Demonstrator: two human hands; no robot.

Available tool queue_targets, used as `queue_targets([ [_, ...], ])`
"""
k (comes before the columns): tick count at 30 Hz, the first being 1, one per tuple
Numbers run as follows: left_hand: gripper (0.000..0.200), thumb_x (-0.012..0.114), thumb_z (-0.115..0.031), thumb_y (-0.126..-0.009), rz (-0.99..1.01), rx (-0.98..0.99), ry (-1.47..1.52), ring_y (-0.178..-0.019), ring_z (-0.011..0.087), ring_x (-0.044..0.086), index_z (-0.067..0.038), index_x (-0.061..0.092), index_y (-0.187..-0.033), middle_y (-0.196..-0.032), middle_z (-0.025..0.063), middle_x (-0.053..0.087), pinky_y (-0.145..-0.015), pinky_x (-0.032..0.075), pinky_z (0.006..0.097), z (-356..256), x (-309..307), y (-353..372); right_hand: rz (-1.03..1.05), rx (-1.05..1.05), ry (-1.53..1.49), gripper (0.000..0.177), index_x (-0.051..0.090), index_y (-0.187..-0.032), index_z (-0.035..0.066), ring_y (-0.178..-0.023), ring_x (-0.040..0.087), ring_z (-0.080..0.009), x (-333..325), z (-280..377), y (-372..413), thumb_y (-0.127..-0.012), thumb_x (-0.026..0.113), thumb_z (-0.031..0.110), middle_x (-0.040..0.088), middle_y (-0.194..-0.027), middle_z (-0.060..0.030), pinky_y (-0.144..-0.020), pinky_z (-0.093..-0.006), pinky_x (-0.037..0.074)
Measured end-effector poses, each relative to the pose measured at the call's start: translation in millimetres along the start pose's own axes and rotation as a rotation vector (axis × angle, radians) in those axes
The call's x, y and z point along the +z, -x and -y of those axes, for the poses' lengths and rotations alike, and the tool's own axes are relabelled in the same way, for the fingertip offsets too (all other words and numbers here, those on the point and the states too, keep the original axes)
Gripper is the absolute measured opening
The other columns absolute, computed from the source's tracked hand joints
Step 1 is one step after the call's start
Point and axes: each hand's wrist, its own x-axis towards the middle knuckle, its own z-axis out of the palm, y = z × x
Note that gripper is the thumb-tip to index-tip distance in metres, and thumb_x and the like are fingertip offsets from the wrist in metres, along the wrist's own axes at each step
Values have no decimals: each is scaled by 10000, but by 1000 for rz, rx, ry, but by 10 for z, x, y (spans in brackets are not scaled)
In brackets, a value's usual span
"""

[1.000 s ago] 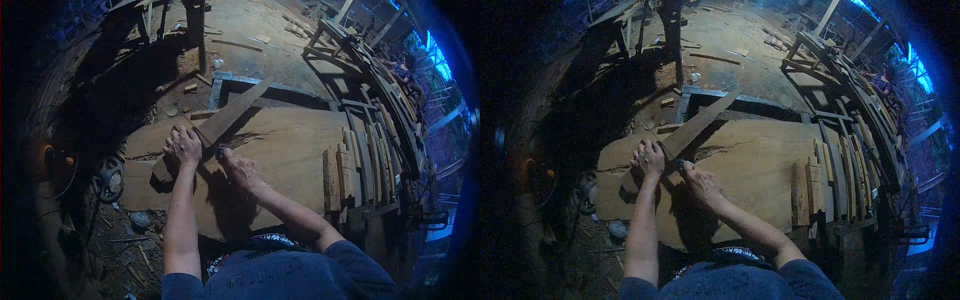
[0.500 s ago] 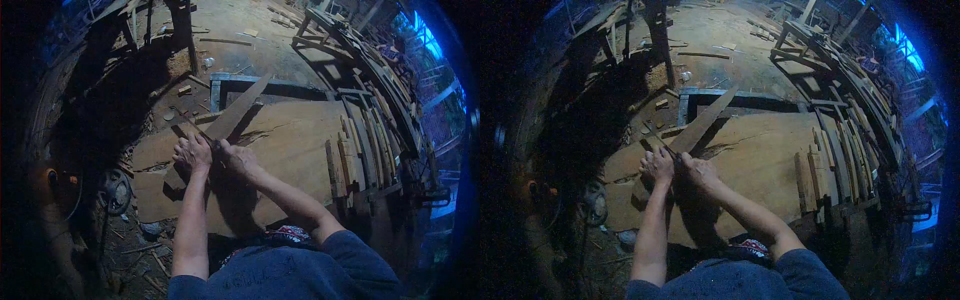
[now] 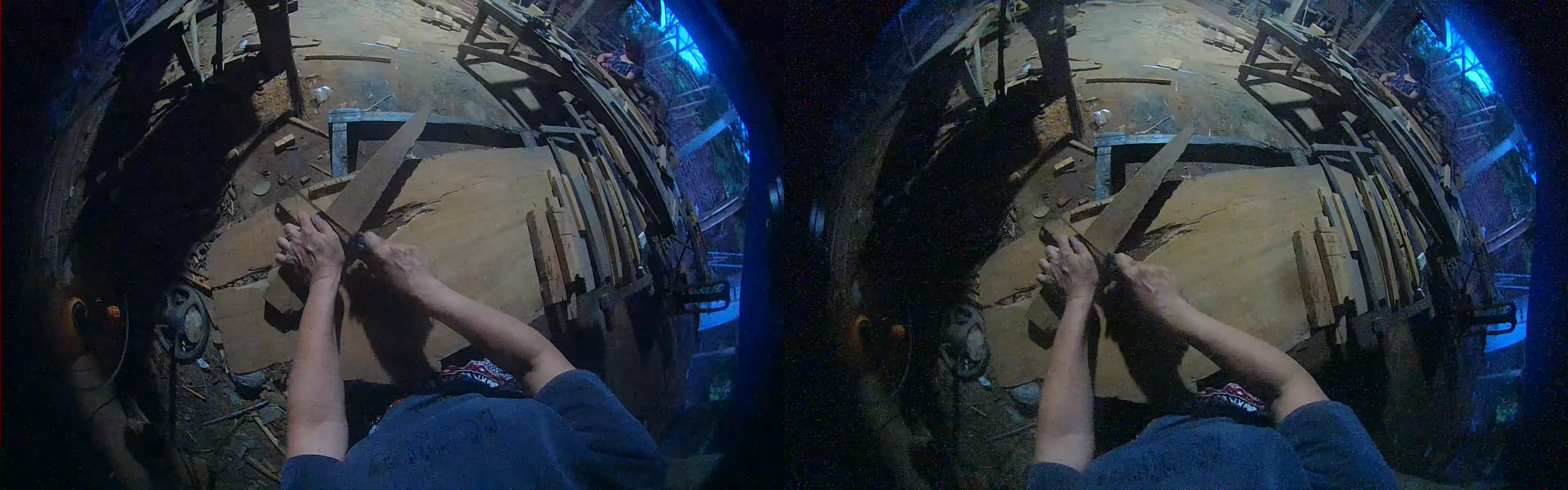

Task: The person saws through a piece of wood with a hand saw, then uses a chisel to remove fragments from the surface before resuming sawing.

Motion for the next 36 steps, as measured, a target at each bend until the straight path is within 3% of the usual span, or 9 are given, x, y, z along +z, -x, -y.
queue_targets([
  [6,291,438,-357,-880,-86,21,-54,-964,337,475,-121,555,-1004,-948,140,525,-796,316,503,-3,94,5,5,131,-15,274,420,-1038,77,-719,635,-358,-286,1,397,-826,537,206,628,-771,-186,-598,-439,486],
  [10,306,423,-363,-890,-97,12,-117,-946,336,492,-118,572,-997,-947,143,529,-797,325,504,-24,54,-13,-323,-139,76,279,419,-1053,87,-702,643,-335,231,-114,-24,-838,530,226,638,-800,-172,-594,-434,496],
  [12,274,413,-356,-907,-86,12,-73,-932,362,483,-125,551,-962,-944,139,539,-788,300,526,-24,31,-5,5,24,-76,279,386,-1151,95,-733,616,-396,8,-13,18,-902,436,210,619,-778,-219,-605,-516,453],
  [15,276,397,-350,-917,-97,8,-46,-929,377,487,-126,551,-969,-950,149,548,-787,303,548,52,184,-37,56,86,-9,198,415,-1049,75,-718,655,-333,-192,-77,463,-876,442,167,641,-796,-166,-607,-451,509],
  [22,316,378,-342,-917,-109,-14,-136,-951,349,515,-98,577,-946,-976,146,560,-817,338,506,-27,116,-25,-21,16,-21,208,411,-1047,72,-740,652,-343,-197,42,79,-865,462,157,627,-781,-189,-627,-464,510],
  [25,304,391,-353,-919,-93,-36,-137,-970,382,490,-102,562,-904,-978,156,558,-819,316,572,-9,176,-47,-164,-133,-244,210,407,-1032,57,-688,654,-337,-262,-87,334,-855,476,147,625,-766,-191,-561,-449,513],
  [27,322,389,-355,-909,-109,-21,-178,-953,348,519,-92,573,-936,-980,145,569,-810,342,511,-24,153,-32,-207,-62,-61,201,410,-996,43,-676,658,-315,-142,-147,536,-838,490,137,622,-752,-186,-514,-397,511],
  [31,351,377,-368,-915,-54,-3,-217,-957,353,522,-85,578,-957,-1000,150,571,-809,349,514,-83,58,2,-29,-16,-78,205,416,-973,41,-654,660,-293,-124,-102,374,-817,517,128,627,-753,-168,-483,-371,503],
  [36,366,356,-372,-926,-74,-6,-175,-955,355,521,-82,577,-959,-996,151,571,-797,356,514,-53,83,-10,-340,-122,45,186,429,-950,29,-569,649,-260,24,-44,173,-806,520,106,616,-665,-140,-441,-351,503],
])
